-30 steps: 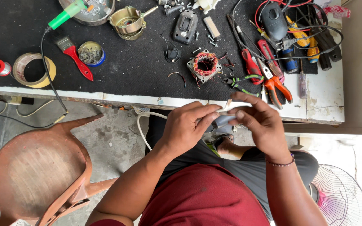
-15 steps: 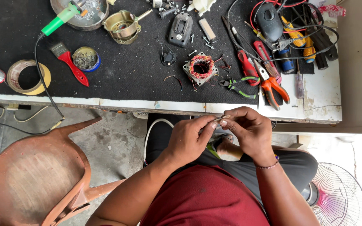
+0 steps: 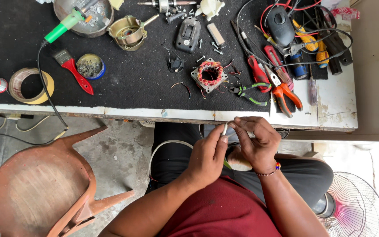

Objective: The person works on a small cylindrical motor component, using pliers and a screwdriver to strip, twist, and arrange wires. They repeatedly adjust the wires and component on the workbench, then handle a white cable and a small cylindrical object.

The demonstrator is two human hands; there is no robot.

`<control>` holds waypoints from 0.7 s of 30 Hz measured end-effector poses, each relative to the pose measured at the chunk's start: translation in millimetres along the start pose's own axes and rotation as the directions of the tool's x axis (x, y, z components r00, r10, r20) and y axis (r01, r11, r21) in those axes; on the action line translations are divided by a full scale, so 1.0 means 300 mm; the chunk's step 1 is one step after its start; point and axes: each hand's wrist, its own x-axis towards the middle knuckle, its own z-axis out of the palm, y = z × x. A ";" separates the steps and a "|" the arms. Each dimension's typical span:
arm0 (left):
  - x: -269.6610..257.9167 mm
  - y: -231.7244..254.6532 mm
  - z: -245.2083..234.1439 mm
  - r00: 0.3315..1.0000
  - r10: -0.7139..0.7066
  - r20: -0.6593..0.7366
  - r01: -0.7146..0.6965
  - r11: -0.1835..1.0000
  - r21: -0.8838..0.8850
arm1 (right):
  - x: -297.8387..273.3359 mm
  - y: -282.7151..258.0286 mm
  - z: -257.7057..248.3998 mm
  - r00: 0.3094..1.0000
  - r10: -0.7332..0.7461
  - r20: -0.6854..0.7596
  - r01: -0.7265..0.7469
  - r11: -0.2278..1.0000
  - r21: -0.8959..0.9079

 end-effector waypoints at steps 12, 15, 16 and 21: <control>0.078 -0.024 -0.087 0.995 -0.098 -0.012 0.096 0.990 -0.100 | 0.203 0.142 -0.064 0.956 -0.052 0.288 0.239 0.707 -0.665; 0.077 -0.014 -0.102 0.995 -0.097 -0.013 0.095 0.988 -0.124 | 0.222 0.166 -0.066 0.914 0.043 0.403 0.299 0.598 -0.743; 0.075 -0.017 -0.102 0.995 -0.099 -0.017 0.096 0.988 -0.124 | 0.228 0.181 -0.070 0.913 0.041 0.407 0.303 0.599 -0.741; 0.072 -0.016 -0.109 0.995 -0.102 -0.016 0.099 0.986 -0.132 | 0.235 0.277 -0.066 0.885 -0.034 0.464 0.408 0.534 -0.741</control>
